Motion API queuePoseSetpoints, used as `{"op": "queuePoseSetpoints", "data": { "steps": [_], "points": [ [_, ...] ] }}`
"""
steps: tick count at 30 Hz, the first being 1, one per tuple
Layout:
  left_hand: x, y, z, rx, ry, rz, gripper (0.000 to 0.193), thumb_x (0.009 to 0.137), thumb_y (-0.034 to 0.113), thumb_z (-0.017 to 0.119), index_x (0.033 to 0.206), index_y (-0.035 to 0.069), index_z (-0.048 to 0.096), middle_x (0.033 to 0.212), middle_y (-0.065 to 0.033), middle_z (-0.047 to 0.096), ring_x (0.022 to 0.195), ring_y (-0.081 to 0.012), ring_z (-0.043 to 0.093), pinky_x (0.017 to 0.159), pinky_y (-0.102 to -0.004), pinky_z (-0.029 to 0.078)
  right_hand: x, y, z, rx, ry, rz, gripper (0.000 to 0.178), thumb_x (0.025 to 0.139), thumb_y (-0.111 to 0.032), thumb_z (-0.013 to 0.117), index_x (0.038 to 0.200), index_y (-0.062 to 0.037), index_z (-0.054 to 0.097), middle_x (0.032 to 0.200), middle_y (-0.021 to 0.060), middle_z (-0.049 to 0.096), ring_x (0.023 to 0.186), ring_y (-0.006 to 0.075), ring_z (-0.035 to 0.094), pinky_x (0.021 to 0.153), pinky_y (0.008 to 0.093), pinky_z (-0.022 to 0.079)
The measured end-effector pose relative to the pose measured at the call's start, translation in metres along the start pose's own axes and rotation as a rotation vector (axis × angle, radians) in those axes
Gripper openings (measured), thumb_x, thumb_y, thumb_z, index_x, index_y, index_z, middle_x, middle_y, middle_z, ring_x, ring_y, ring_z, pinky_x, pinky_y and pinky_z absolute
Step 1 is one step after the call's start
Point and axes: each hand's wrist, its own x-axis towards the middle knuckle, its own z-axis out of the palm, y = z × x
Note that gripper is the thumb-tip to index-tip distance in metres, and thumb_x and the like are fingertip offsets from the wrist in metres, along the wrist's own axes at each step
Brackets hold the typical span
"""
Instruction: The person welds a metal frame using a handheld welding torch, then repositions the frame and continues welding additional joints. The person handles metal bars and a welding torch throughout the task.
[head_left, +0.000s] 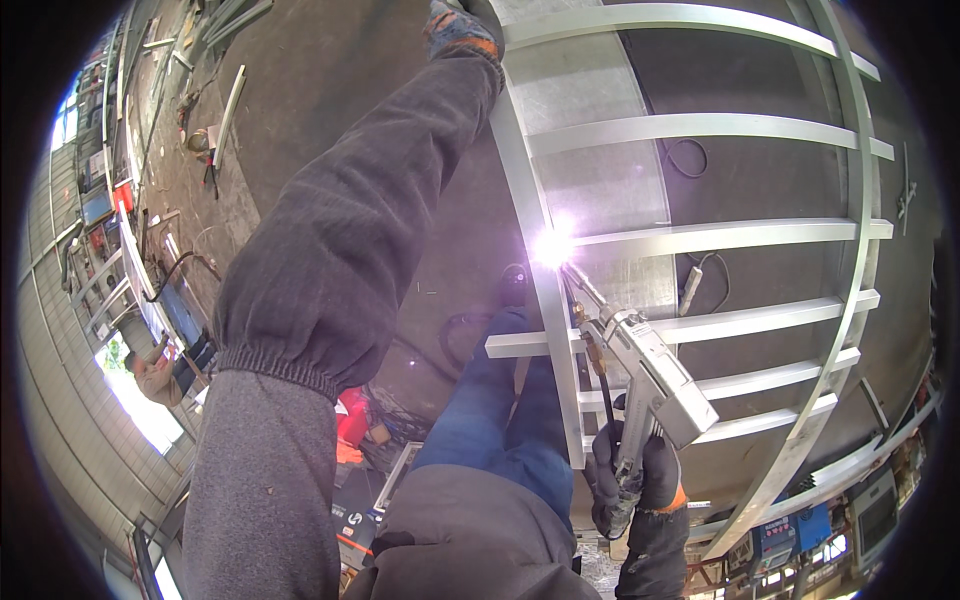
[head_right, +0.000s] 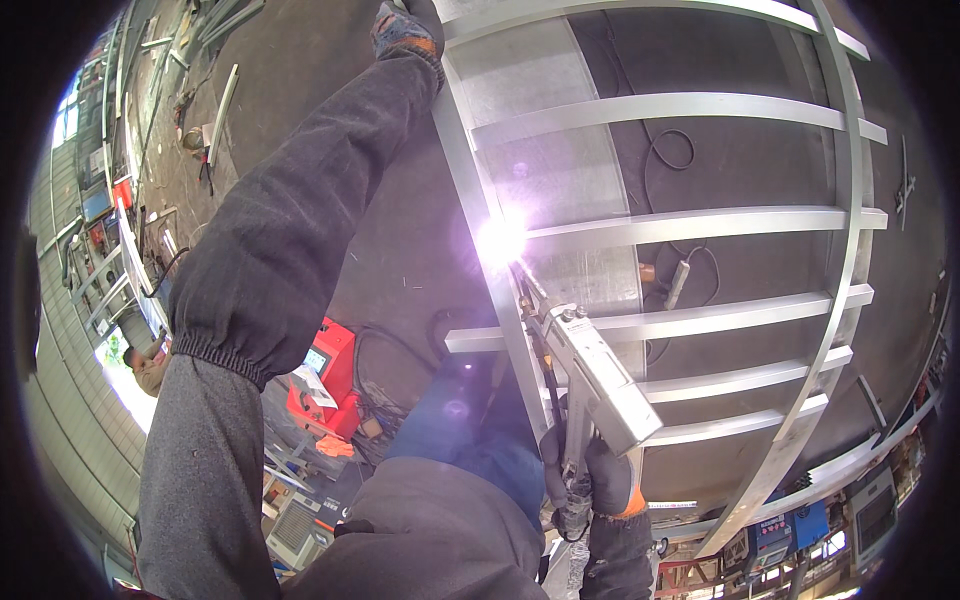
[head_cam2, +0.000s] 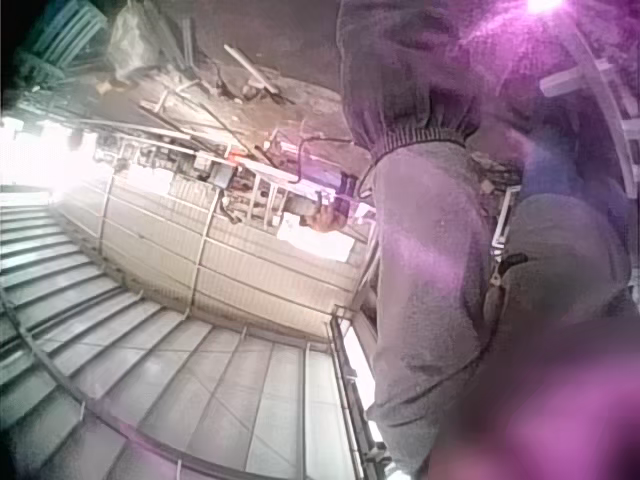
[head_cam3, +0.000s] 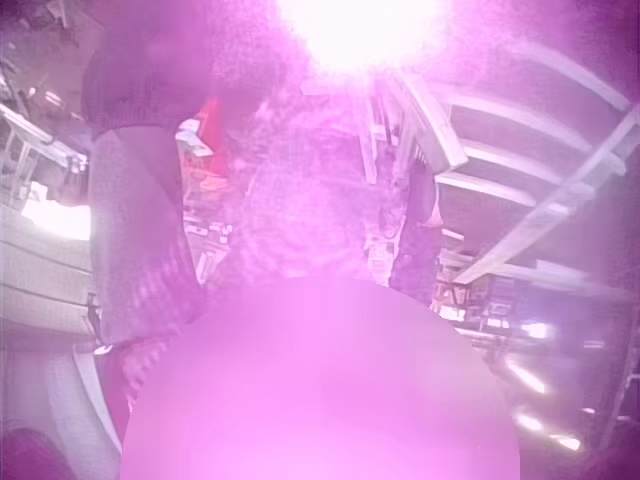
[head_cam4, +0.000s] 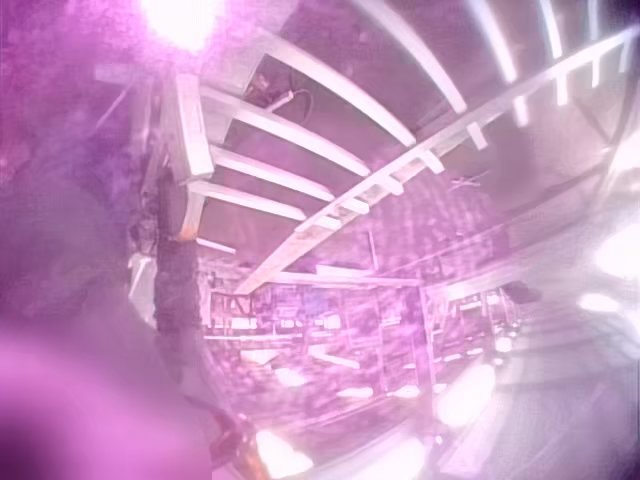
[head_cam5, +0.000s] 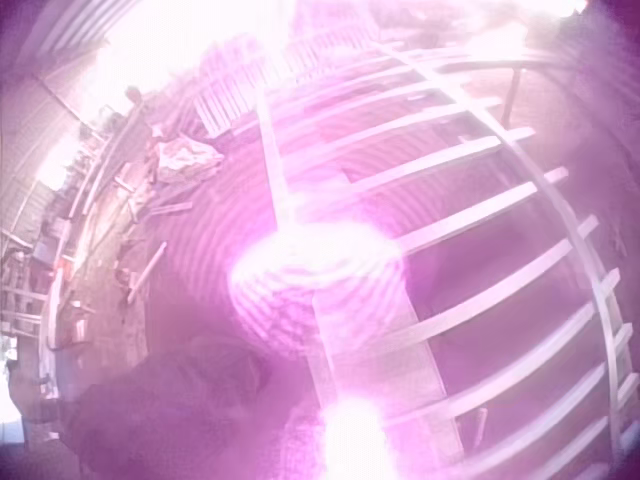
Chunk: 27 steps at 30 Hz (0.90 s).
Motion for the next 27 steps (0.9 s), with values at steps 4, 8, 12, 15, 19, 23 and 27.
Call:
{"op": "queuePoseSetpoints", "data": {
  "steps": [4,8,12,15,19,23,27],
  "points": [
    [0.000,0.002,-0.004,0.005,-0.015,0.001,0.052,0.104,0.046,0.045,0.123,0.001,0.062,0.122,-0.0281,0.063,0.116,-0.0437,0.060,0.096,-0.0503,0.050,0.001,-0.007,0.000,-0.120,-0.012,0.036,0.080,0.091,-0.069,0.065,0.131,-0.0022,0.048,0.085,0.0113,0.066,0.048,0.0183,0.058,0.041,0.0283,0.046],
    [0.000,0.003,-0.006,0.006,-0.021,0.010,0.050,0.104,0.045,0.045,0.121,0.001,0.062,0.120,-0.0272,0.064,0.113,-0.0427,0.060,0.094,-0.0495,0.050,0.002,-0.010,0.000,-0.195,-0.019,0.008,0.082,0.093,-0.072,0.058,0.134,-0.0025,0.047,0.085,0.0111,0.065,0.047,0.0181,0.057,0.040,0.0284,0.045],
    [0.001,0.002,-0.006,0.007,-0.024,0.012,0.049,0.105,0.044,0.046,0.120,0.000,0.062,0.117,-0.0263,0.064,0.110,-0.0417,0.061,0.092,-0.0487,0.050,0.001,-0.007,0.000,-0.142,-0.019,0.016,0.073,0.100,-0.064,0.056,0.138,-0.0030,0.044,0.088,0.0128,0.065,0.048,0.0181,0.057,0.041,0.0285,0.045],
    [0.001,0.001,-0.005,0.004,-0.030,0.013,0.048,0.105,0.043,0.046,0.118,0.000,0.062,0.115,-0.0257,0.065,0.108,-0.0409,0.061,0.091,-0.0482,0.051,0.000,-0.005,-0.004,-0.143,-0.022,0.004,0.070,0.101,-0.062,0.054,0.139,-0.0035,0.043,0.089,0.0129,0.065,0.048,0.0181,0.057,0.042,0.0284,0.045],
    [0.001,0.001,-0.006,0.004,-0.032,0.017,0.046,0.105,0.042,0.046,0.117,0.000,0.062,0.113,-0.0248,0.065,0.106,-0.0399,0.062,0.089,-0.0474,0.051,0.000,-0.002,-0.009,-0.111,-0.033,0.028,0.067,0.103,-0.058,0.055,0.141,-0.0042,0.042,0.089,0.0129,0.065,0.049,0.0184,0.058,0.042,0.0284,0.045],
    [0.001,0.001,-0.006,0.007,-0.040,0.020,0.045,0.105,0.041,0.046,0.115,0.000,0.063,0.110,-0.0239,0.066,0.103,-0.0389,0.063,0.087,-0.0466,0.052,0.001,-0.002,-0.012,-0.122,-0.085,0.006,0.070,0.101,-0.060,0.057,0.142,-0.0046,0.042,0.089,0.0127,0.065,0.049,0.0185,0.058,0.042,0.0285,0.045],
    [0.002,0.001,-0.007,0.008,-0.044,0.033,0.043,0.105,0.039,0.046,0.114,0.000,0.063,0.107,-0.0230,0.066,0.100,-0.0379,0.063,0.085,-0.0458,0.052,-0.001,-0.003,-0.011,-0.194,-0.036,0.055,0.092,0.087,-0.074,0.066,0.145,-0.0081,0.040,0.086,0.0105,0.062,0.048,0.0176,0.056,0.050,0.0302,0.049]
  ]
}}
